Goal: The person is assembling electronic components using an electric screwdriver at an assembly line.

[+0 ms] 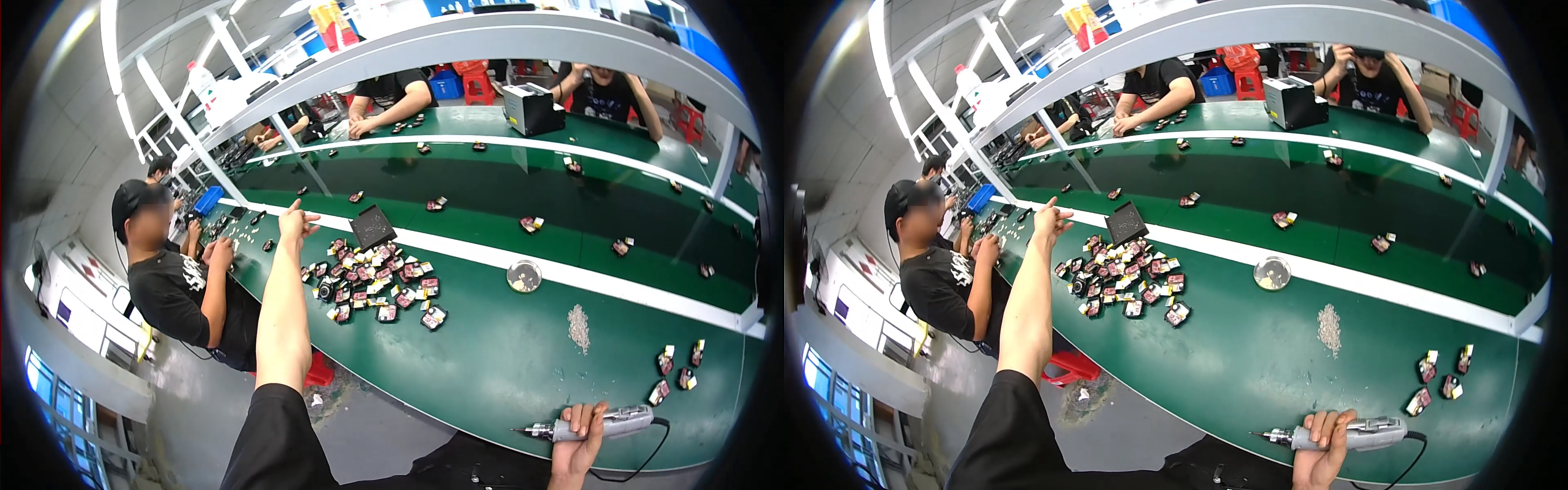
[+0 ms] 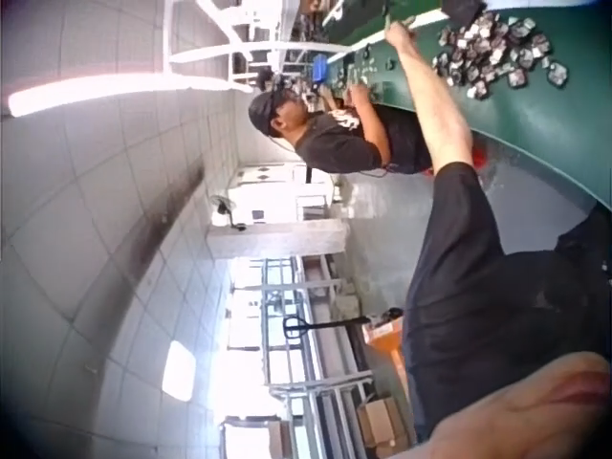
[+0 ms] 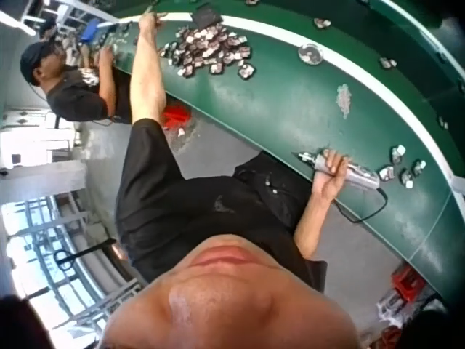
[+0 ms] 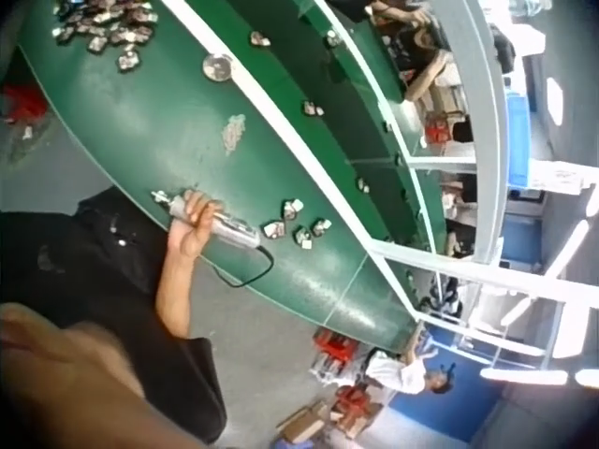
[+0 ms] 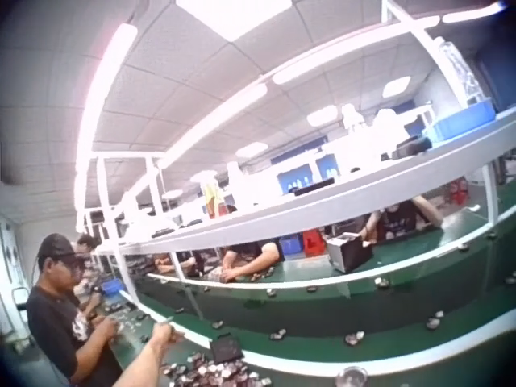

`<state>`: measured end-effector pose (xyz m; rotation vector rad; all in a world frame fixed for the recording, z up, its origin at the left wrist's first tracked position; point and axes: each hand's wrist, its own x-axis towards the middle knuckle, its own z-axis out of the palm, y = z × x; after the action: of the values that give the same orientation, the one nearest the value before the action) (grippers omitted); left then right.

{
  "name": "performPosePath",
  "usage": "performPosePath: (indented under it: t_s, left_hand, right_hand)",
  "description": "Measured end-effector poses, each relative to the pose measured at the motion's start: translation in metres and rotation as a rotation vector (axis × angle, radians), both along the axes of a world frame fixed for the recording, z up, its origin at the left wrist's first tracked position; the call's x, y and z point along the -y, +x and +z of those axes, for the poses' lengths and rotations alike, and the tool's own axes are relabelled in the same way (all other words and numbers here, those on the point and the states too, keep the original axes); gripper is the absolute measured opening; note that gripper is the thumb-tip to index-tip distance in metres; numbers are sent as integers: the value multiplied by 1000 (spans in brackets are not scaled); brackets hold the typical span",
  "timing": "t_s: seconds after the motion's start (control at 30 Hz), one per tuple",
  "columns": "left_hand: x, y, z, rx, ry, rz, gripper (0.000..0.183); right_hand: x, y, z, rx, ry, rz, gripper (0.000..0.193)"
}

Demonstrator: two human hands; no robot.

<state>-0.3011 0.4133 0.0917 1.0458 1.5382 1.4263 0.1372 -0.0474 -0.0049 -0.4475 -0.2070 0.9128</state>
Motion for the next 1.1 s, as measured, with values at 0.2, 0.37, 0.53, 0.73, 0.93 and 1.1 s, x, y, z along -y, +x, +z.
performPosePath:
  t_s: [0.2,0.37,0.53,0.73,0.93,1.1]
  left_hand:
    - [-5,-5,-5,288,81,-93,41]
    - [1,19,-23,228,120,17,28]
    - [8,28,-27,98,63,46,39]
    - [64,31,-26,-662,204,-23,32]
    - [217,118,-56,-837,235,-298,21]
    - [286,158,-80,-1109,541,-550,23]
  right_hand:
    - [5,4,-1,2,62,91,18]
    - [8,0,1,-7,30,124,21]
    - [9,-2,6,-7,26,140,21]
    - [13,7,6,-82,24,246,10]
    - [13,11,3,9,-17,232,8]
    - [11,9,5,7,-39,241,9]
